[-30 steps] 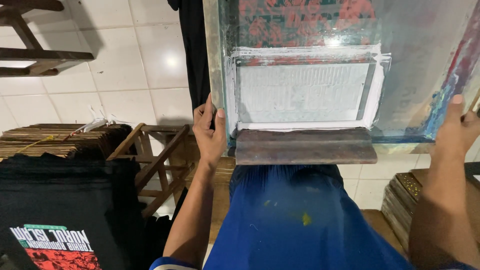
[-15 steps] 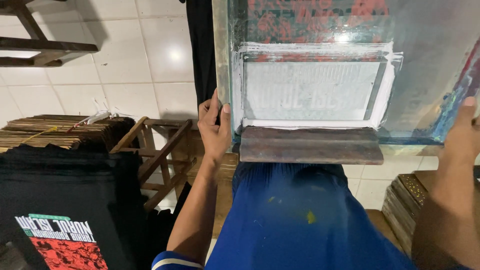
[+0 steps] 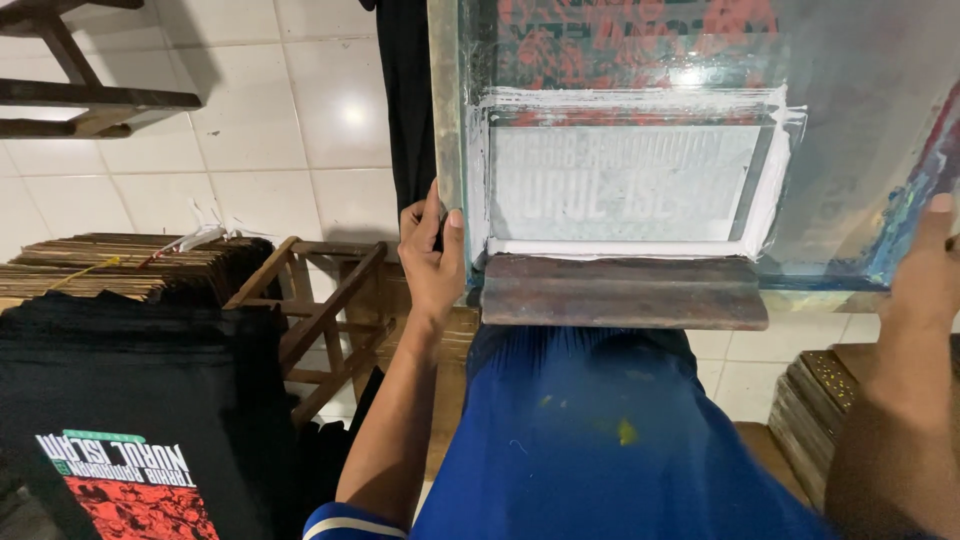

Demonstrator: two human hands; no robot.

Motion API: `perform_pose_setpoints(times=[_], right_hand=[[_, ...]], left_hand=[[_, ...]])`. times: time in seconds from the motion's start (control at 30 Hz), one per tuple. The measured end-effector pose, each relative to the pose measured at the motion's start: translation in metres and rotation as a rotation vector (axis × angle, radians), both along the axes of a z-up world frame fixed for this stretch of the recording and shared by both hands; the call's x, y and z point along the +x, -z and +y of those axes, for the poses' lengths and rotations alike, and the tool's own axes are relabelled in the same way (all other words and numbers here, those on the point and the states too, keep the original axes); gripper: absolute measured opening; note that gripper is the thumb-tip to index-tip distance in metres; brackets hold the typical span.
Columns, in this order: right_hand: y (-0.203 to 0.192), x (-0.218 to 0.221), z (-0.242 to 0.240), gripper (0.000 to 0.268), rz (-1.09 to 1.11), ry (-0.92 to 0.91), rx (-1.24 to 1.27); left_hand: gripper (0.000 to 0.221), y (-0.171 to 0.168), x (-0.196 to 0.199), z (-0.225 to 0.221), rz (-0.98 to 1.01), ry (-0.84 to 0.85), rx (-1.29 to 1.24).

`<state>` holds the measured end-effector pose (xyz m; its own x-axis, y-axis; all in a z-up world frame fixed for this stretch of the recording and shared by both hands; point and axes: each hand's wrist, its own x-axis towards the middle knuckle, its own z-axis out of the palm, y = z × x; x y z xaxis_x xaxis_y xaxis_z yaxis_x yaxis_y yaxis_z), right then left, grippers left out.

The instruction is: Screen printing a design onto black t-shirts using a squeegee and white ink

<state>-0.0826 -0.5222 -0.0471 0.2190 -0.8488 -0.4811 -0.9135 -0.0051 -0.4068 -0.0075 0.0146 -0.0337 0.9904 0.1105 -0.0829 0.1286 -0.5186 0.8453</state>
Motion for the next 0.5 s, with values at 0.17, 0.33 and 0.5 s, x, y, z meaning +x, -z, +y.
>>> perform_pose_setpoints(times=[0.17,0.33,0.5], right_hand=[[0.002,-0.004,-0.003,0.074,-0.117,-0.232,-0.102],[0.025,-0.016,-0.024,0.056,-0.205,-0.134,-0.077],[0.012,-0.013,-0.017,0.064,-0.171,-0.206,-0.118]], left_hand=[[0.051,-0.007,0.003,-0.002,0.021,-0.008,-0.003],[0.059,-0.005,0.003,-0.001,0.036,-0.026,0.033],[0.055,-0.002,0.000,0.000,-0.006,-0.011,0.049]])
